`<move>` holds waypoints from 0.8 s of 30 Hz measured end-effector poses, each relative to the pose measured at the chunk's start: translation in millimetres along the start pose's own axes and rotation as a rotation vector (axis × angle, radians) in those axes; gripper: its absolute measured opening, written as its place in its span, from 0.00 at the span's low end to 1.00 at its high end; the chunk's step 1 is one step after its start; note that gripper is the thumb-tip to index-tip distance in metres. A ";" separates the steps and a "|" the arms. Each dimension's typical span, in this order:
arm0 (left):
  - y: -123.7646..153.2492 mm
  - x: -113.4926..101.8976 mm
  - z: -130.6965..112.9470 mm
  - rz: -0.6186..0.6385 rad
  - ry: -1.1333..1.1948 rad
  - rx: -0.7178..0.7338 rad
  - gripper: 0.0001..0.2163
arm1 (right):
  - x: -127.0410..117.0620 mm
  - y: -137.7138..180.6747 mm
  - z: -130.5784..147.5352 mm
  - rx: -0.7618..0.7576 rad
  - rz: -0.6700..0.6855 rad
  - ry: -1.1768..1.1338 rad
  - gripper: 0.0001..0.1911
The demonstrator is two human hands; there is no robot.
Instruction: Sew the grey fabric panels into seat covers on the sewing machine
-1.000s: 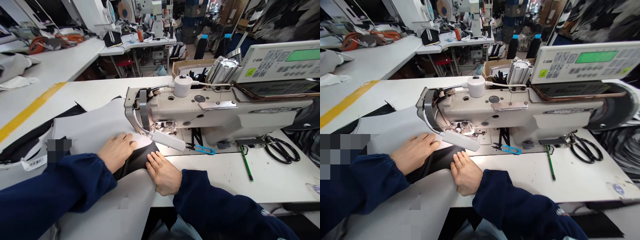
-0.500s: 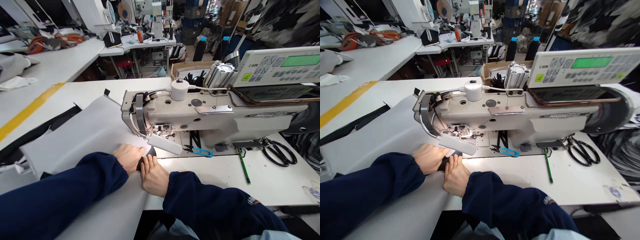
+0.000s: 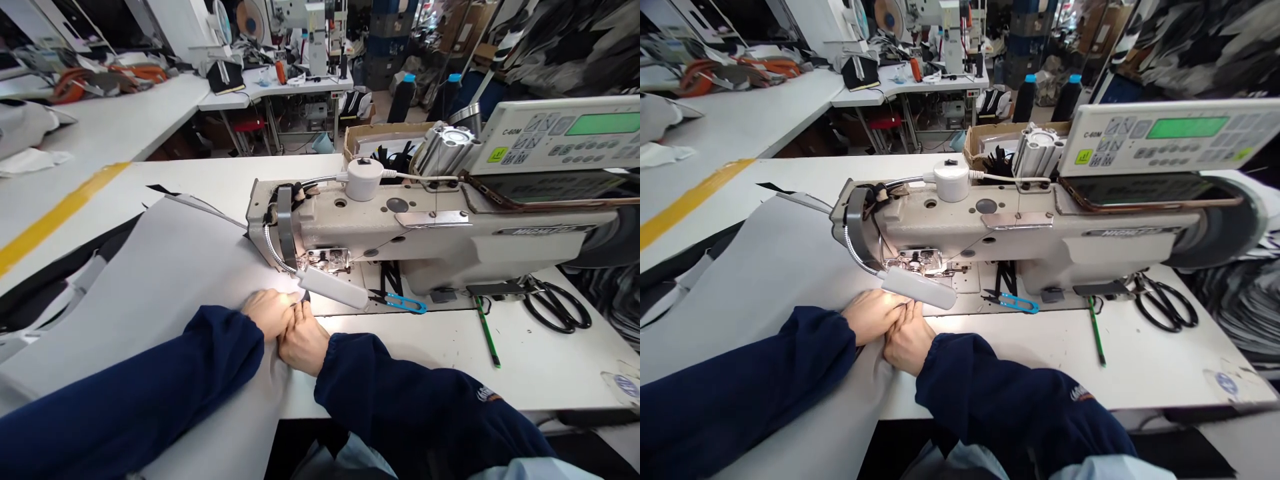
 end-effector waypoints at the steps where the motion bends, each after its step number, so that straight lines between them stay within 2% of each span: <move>1: 1.2 1.5 -0.2 0.015 -0.062 0.002 0.15 | -1.6 3.8 -0.2 0.003 0.000 0.011 0.20; 4: 4.5 1.3 -3.8 0.047 -0.191 0.026 0.16 | -4.7 20.9 4.5 -0.041 -0.004 0.049 0.22; 9: 7.0 -2.9 -10.7 0.072 -0.205 0.049 0.16 | 0.2 34.9 17.1 -0.130 0.030 0.164 0.21; 15: 2.6 -5.2 -10.7 0.085 -0.187 0.022 0.15 | 3.2 6.9 19.9 -0.123 0.032 0.181 0.20; 24: -0.6 -12.6 -8.2 0.147 -0.111 -0.038 0.16 | -0.1 -16.5 18.0 -0.128 0.026 0.027 0.15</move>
Point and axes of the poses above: each hand's wrist, its own y-axis away from the middle knuckle, its own x-axis out of the palm, z = x × y, the point moved 8 cm from there along -y, towards the middle knuckle, and after that the axes turned 13 degrees about -x, right-handed, at the moved point
